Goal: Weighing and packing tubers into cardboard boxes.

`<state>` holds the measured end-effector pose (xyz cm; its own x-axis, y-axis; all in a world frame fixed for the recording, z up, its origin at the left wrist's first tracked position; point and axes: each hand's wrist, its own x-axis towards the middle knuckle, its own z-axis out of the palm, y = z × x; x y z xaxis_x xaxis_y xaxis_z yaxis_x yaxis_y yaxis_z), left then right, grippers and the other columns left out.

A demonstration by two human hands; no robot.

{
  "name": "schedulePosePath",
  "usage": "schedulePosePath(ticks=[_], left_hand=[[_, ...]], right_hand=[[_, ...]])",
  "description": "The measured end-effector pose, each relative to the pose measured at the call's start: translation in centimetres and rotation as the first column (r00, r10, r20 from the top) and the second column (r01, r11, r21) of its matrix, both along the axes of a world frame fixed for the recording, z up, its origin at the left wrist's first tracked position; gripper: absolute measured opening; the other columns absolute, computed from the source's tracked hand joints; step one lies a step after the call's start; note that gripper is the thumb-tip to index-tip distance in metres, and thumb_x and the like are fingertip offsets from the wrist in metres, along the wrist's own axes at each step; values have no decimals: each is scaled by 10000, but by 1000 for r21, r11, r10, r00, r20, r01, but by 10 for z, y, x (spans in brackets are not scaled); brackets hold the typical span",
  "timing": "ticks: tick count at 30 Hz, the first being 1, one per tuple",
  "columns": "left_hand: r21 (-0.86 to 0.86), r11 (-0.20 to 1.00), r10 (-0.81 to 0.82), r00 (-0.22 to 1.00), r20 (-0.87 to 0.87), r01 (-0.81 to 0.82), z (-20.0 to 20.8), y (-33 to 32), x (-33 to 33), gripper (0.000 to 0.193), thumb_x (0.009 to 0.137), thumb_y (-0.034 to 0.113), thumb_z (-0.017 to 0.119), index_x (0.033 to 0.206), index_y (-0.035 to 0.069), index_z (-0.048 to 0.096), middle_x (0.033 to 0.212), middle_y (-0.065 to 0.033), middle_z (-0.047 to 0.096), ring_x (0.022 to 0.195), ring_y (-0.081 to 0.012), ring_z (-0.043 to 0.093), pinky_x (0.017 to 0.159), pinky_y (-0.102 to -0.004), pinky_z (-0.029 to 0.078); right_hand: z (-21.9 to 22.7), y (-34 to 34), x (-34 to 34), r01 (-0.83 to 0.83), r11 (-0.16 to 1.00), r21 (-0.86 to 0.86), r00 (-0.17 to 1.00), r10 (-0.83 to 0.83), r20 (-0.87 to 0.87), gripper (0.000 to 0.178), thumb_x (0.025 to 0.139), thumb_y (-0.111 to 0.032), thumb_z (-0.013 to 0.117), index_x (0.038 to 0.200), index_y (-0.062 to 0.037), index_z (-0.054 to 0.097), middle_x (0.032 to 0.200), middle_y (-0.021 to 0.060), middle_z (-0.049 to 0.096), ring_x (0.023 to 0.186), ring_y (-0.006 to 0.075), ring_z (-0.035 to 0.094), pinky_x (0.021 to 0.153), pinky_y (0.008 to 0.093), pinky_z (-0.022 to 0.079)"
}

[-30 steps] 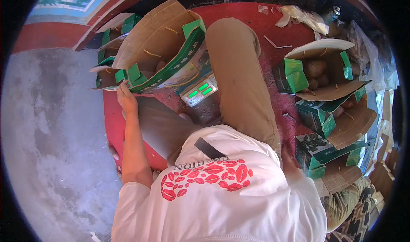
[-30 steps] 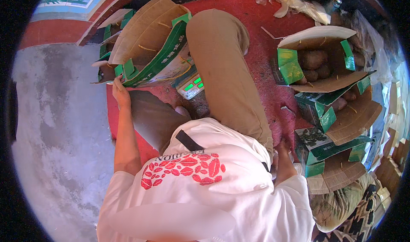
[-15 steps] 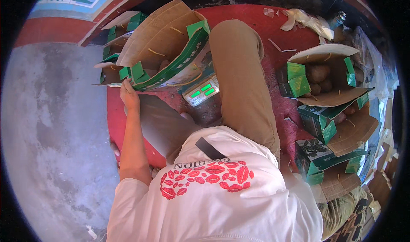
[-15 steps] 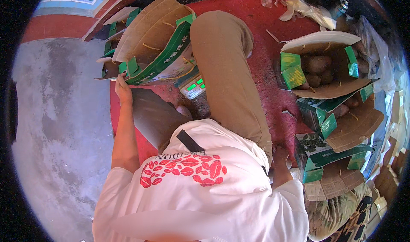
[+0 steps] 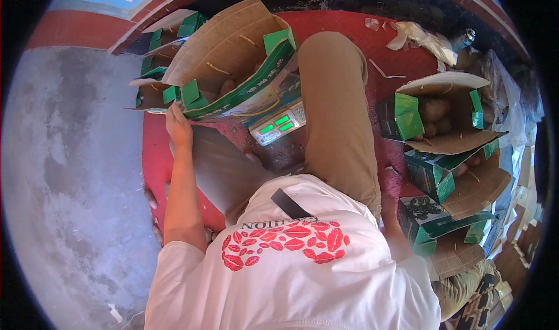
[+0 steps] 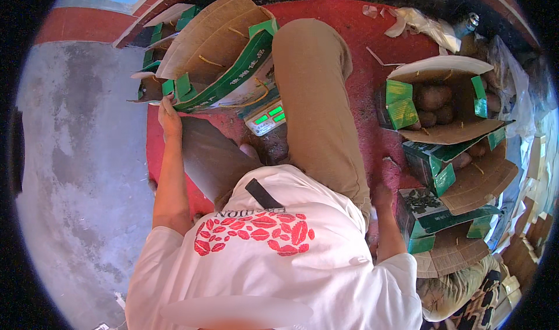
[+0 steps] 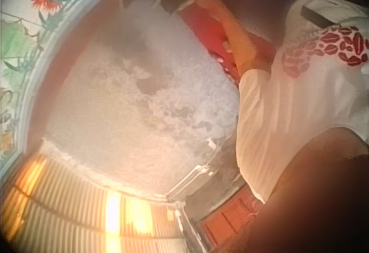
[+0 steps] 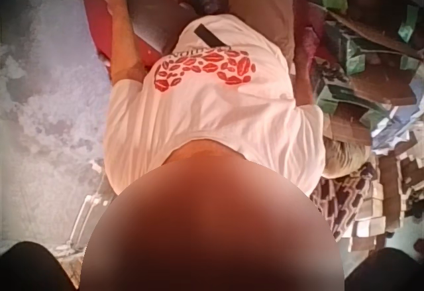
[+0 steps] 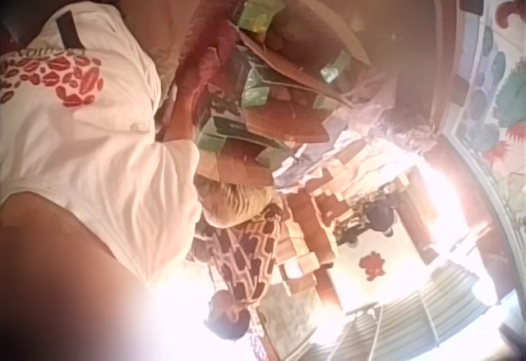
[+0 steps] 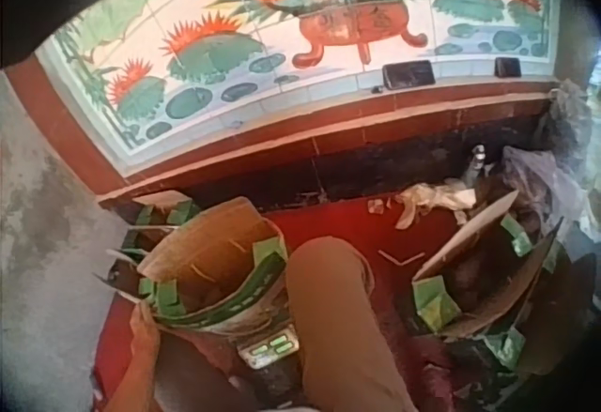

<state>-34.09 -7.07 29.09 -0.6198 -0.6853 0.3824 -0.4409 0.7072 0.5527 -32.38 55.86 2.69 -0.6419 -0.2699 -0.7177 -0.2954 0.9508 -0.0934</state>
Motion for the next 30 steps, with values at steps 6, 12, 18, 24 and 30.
schedulePosePath(ticks=[6,12,18,24,30], left_hand=[[39,999,-1,999,-38,3,6,11,-7,377,961,267,362,994,-35,586,958,-191,619,874,-297,625,762,-368,473],[32,999,-22,998,-54,24,1,5,-3,362,960,253,364,993,-28,590,958,-188,623,888,-289,622,772,-369,471],[24,999,27,996,-85,-25,10,10,9,345,955,234,374,981,-18,608,941,-183,629,889,-285,617,789,-364,471],[94,995,-12,988,-157,27,1,12,-3,330,950,231,396,993,-13,614,952,-170,631,889,-282,611,799,-352,466],[72,997,-18,986,-165,30,-4,3,6,317,949,226,409,994,-11,615,965,-160,631,916,-282,602,826,-350,454]], right_hand=[[-7,-40,-64,120,958,-259,973,-166,-163,295,824,-173,528,1062,-5,483,939,243,576,842,434,568,704,498,475],[2,-95,-119,150,742,-653,887,-393,-242,296,845,-172,479,1106,-33,462,1040,267,506,837,414,559,674,487,469],[-9,-151,-175,39,778,-628,925,-266,-273,357,831,-217,502,1146,-56,459,963,214,544,852,403,576,671,458,484],[-110,-107,-170,59,608,-791,927,-328,-183,402,838,-279,510,1164,-46,476,923,207,603,877,361,599,666,453,483],[-64,-148,-154,37,693,-720,950,-247,-189,423,842,-285,512,1187,-44,470,927,212,611,849,339,610,656,444,485]])
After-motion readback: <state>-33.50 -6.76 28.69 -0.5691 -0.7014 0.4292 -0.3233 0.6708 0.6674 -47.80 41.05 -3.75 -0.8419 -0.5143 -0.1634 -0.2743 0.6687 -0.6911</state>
